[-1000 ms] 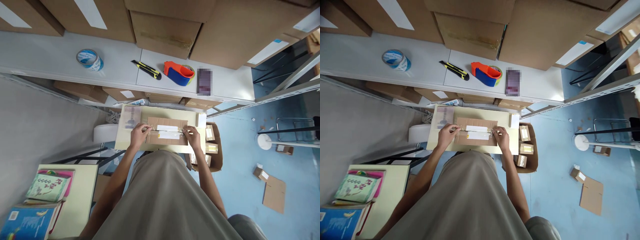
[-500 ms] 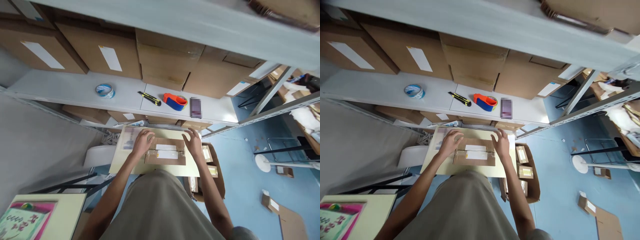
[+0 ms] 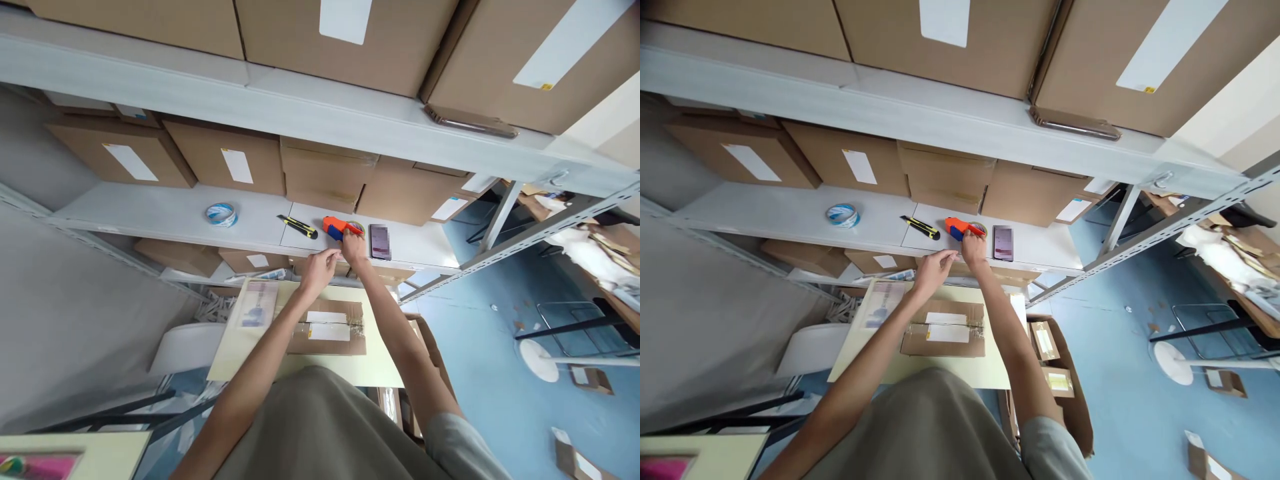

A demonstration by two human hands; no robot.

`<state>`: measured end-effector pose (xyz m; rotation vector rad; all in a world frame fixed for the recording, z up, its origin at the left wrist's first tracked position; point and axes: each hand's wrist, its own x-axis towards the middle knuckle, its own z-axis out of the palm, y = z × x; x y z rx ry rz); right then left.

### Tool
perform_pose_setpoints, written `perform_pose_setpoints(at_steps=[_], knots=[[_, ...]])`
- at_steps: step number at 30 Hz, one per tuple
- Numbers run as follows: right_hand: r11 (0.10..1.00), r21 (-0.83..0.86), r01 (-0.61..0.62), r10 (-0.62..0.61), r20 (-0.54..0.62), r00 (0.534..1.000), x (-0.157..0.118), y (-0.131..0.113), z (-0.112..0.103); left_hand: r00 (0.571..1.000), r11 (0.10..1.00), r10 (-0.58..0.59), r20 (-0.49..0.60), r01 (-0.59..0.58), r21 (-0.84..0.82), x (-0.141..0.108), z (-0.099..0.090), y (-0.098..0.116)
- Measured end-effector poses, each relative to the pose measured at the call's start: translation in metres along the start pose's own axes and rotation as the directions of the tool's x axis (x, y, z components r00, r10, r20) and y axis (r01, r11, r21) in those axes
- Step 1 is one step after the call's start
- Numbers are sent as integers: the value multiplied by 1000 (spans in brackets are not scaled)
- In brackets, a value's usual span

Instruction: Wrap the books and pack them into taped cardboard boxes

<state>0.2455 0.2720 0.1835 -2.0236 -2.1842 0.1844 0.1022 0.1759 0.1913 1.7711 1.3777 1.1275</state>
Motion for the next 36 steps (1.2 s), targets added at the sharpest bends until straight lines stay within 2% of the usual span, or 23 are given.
perform_pose_setpoints(at_steps=[3,5,6,8,10,11,13,15,19,25,27,30,33,36], knots=[[975,186,-121,138,-79,987,-33,7,5,996,995,-67,-64,61,-84,-22,1,-12],[900,408,-156,208,-86,974,-67,11,10,990,981,-104,-91,87,-173,-44,2,-23],[826,543,-148,218,-67,974,-87,12,14,989,971,-118,-94,95,-220,-56,3,-28],[600,792,-112,185,-1,983,-128,11,22,986,951,-142,-85,112,-290,-85,3,-36],[347,931,-113,122,75,990,-167,5,29,984,934,-172,-49,147,-327,-116,3,-39],[250,959,-133,98,112,989,-183,0,32,981,925,-192,-30,170,-341,-130,2,-39],[135,973,-186,65,178,982,-210,-11,37,975,911,-224,-2,209,-357,-155,-2,-37],[93,969,-229,48,226,973,-227,-22,41,972,917,-235,-19,215,-334,-174,-5,-35],[130,961,-243,60,237,970,-247,-38,47,981,958,-182,-73,160,-236,-196,-13,-36],[325,928,-185,24,187,982,-263,-37,60,994,989,-98,53,103,-109,-200,-37,-36],[403,905,-139,-34,166,985,-267,-31,61,995,989,-102,17,103,-103,-195,-50,-32],[526,850,-37,-129,122,984,-272,-20,60,991,993,-91,-94,84,-78,-187,-71,-25],[624,779,57,-203,91,975,-275,-11,57,989,999,-3,-147,10,43,-182,-88,-16],[710,693,127,-239,67,969,-277,-5,56,982,979,148,-117,-129,155,-178,-98,-8]])
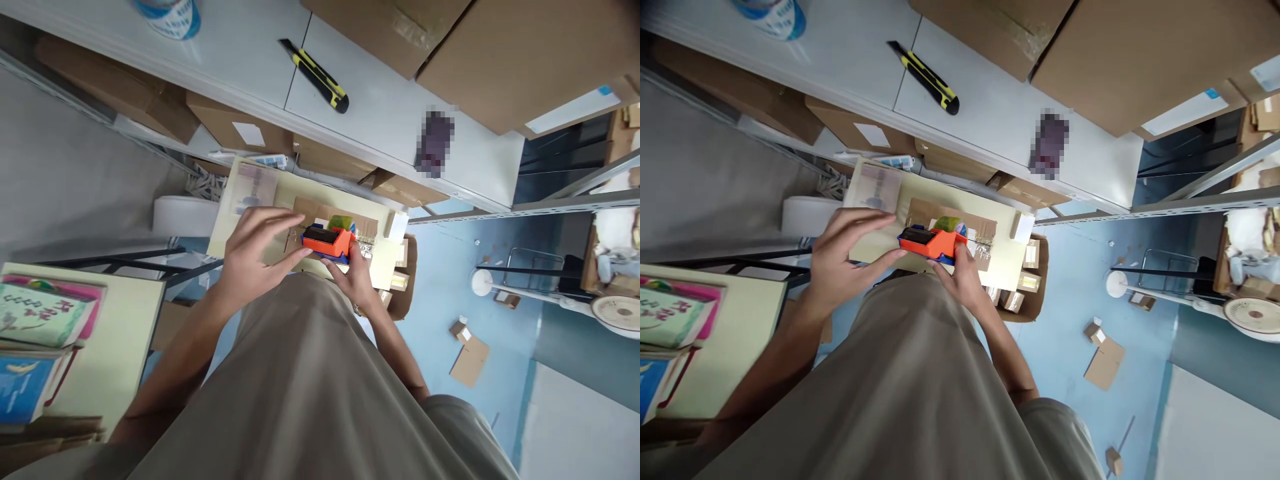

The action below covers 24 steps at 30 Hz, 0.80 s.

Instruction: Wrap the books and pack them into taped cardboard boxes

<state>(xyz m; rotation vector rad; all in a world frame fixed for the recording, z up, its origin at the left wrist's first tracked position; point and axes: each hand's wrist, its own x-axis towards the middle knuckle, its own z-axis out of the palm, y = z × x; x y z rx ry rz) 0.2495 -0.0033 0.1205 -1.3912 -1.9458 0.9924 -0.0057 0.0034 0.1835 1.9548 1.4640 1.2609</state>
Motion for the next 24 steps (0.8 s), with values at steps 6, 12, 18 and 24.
perform_pose_setpoints(at_steps=[6,12,18,24], knots=[[987,-152,51,-50,11,999,-1,0,-3,981,981,183,65,-186,53,4,-3,3],[978,-207,35,-21,70,997,4,-9,-13,978,999,21,207,-14,-35,0,-7,-2],[978,-207,-23,73,238,969,13,-29,-35,950,939,-235,207,277,-204,2,-8,-14],[952,-300,-57,187,428,884,39,-56,-61,745,612,-556,369,667,-426,-10,25,-50]])
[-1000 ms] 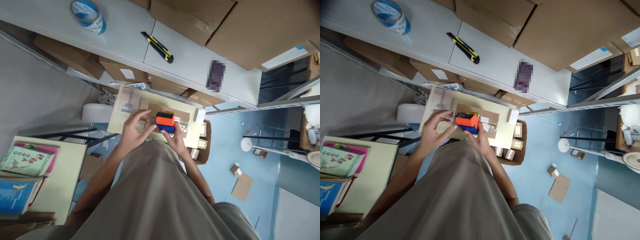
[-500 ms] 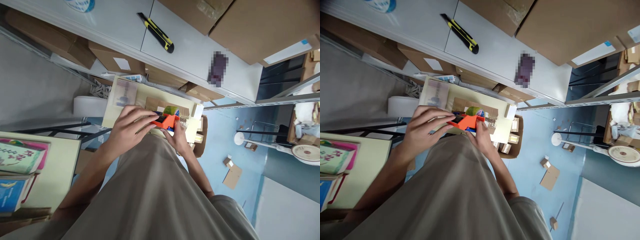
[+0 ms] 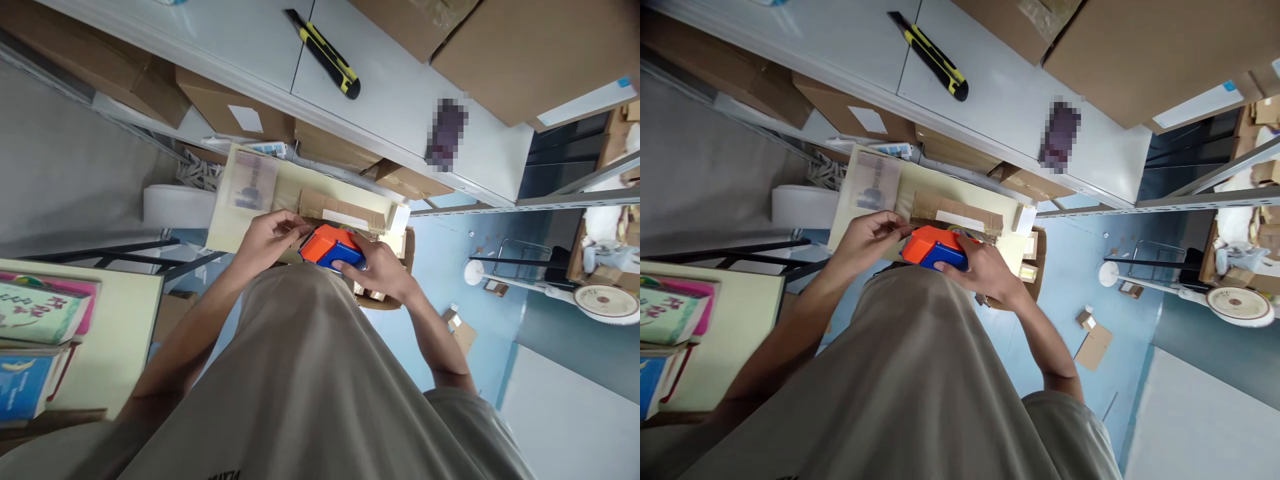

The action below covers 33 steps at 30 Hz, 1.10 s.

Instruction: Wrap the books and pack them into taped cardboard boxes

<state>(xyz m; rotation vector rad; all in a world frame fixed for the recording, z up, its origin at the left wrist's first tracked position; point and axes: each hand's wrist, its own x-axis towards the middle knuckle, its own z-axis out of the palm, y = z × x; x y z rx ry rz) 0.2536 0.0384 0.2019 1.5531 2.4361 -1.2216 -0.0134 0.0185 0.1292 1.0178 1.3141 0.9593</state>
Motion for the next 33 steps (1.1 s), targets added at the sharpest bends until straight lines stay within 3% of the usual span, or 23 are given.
perform_pose_setpoints(at_steps=[3,7,12,15,20,26,33], knots=[[1000,-18,3,0,131,991,11,-12,-18,994,980,-111,19,113,-164,1,5,-21],[996,-74,-59,77,275,958,22,-29,-48,985,938,-170,11,165,-304,-2,5,-38],[966,-180,-188,244,373,895,20,-46,-99,977,913,-177,-123,116,-391,14,-17,-63],[949,-210,-234,300,379,875,23,-59,-115,978,877,-197,-66,145,-458,29,-29,-78],[935,-243,-258,333,354,874,45,-79,-102,958,815,-285,17,252,-522,46,-35,-96],[915,-283,-287,376,344,860,69,-91,-79,946,742,-313,88,301,-600,57,-38,-130],[901,-314,-297,381,250,890,84,-98,-60,905,684,-387,174,409,-605,66,-17,-159]])
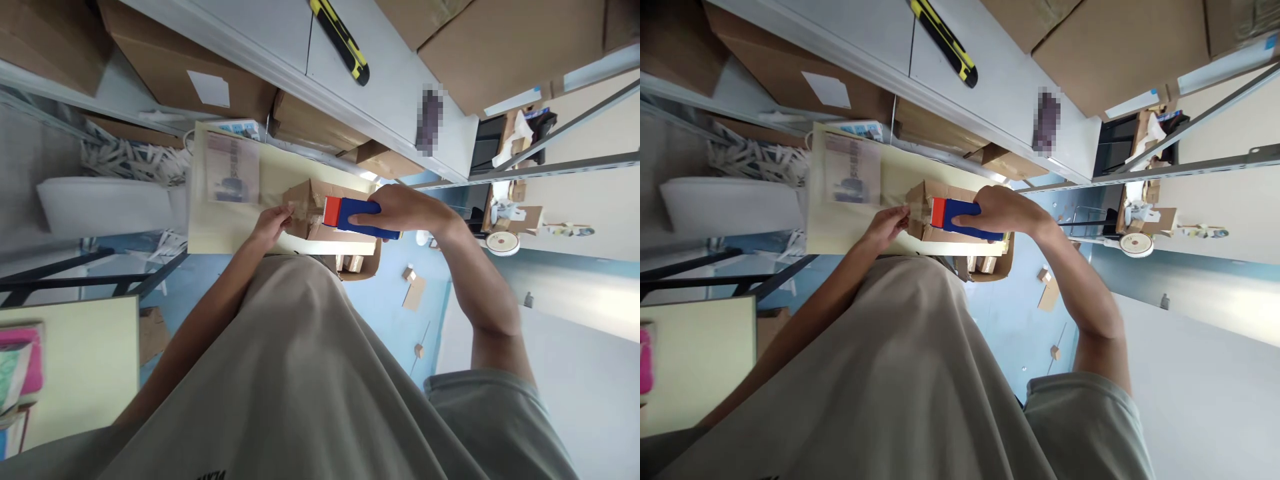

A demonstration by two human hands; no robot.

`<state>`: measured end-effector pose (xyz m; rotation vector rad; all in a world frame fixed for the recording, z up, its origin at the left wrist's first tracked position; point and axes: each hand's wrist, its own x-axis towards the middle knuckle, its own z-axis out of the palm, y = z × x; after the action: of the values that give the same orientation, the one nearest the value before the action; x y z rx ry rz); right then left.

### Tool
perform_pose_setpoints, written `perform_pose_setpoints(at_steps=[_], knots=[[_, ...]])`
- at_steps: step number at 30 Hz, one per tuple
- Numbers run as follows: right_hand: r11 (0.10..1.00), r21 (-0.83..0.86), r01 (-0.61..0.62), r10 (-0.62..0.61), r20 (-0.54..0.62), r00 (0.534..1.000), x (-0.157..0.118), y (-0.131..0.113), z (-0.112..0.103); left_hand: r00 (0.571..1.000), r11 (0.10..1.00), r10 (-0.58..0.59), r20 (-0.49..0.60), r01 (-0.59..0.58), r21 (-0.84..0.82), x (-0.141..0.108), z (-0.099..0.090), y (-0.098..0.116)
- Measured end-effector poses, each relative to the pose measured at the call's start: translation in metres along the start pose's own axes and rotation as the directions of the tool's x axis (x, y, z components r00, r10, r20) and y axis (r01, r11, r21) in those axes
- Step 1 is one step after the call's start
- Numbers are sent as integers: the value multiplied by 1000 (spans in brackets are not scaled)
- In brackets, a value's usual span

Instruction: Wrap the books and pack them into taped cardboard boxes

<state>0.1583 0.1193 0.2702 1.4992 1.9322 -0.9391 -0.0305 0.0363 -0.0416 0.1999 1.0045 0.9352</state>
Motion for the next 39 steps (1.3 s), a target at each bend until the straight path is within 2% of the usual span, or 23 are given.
perform_pose_setpoints(at_steps=[10,15,19,21,23,25,27,29,30,31,33,35,39], knots=[[994,-72,-82,83,2,997,3,-16,9,997,997,73,-29,-73,15,14,9,-23],[999,-21,-37,36,-73,997,6,-18,17,981,985,161,-103,-154,76,14,16,-30],[998,-34,-44,41,-90,995,9,-20,19,977,981,168,-128,-153,121,19,17,-38],[997,-52,-62,58,-78,995,10,-23,17,973,977,166,-160,-141,157,20,14,-37],[993,-81,-81,76,-65,995,11,-26,13,964,957,224,-142,-190,220,15,11,-28],[989,-126,-82,76,-55,996,12,-30,9,928,876,373,24,-360,322,7,10,-13],[979,-182,-91,84,-47,995,12,-35,4,812,678,508,287,-583,448,-1,13,4],[964,-233,-128,122,-43,992,11,-40,-1,693,427,518,502,-718,549,-6,21,19],[955,-256,-148,142,-44,989,11,-43,-3,659,323,497,565,-744,584,-6,26,24],[948,-276,-161,155,-46,987,11,-45,-5,641,248,475,603,-755,607,-6,30,28],[938,-305,-164,157,-48,986,11,-48,-6,626,172,448,638,-761,625,-2,36,30],[936,-320,-149,142,-45,989,12,-47,-6,625,148,442,644,-759,634,3,36,30],[946,-299,-128,128,-18,992,19,-35,-5,636,134,427,643,-748,650,8,25,32]])
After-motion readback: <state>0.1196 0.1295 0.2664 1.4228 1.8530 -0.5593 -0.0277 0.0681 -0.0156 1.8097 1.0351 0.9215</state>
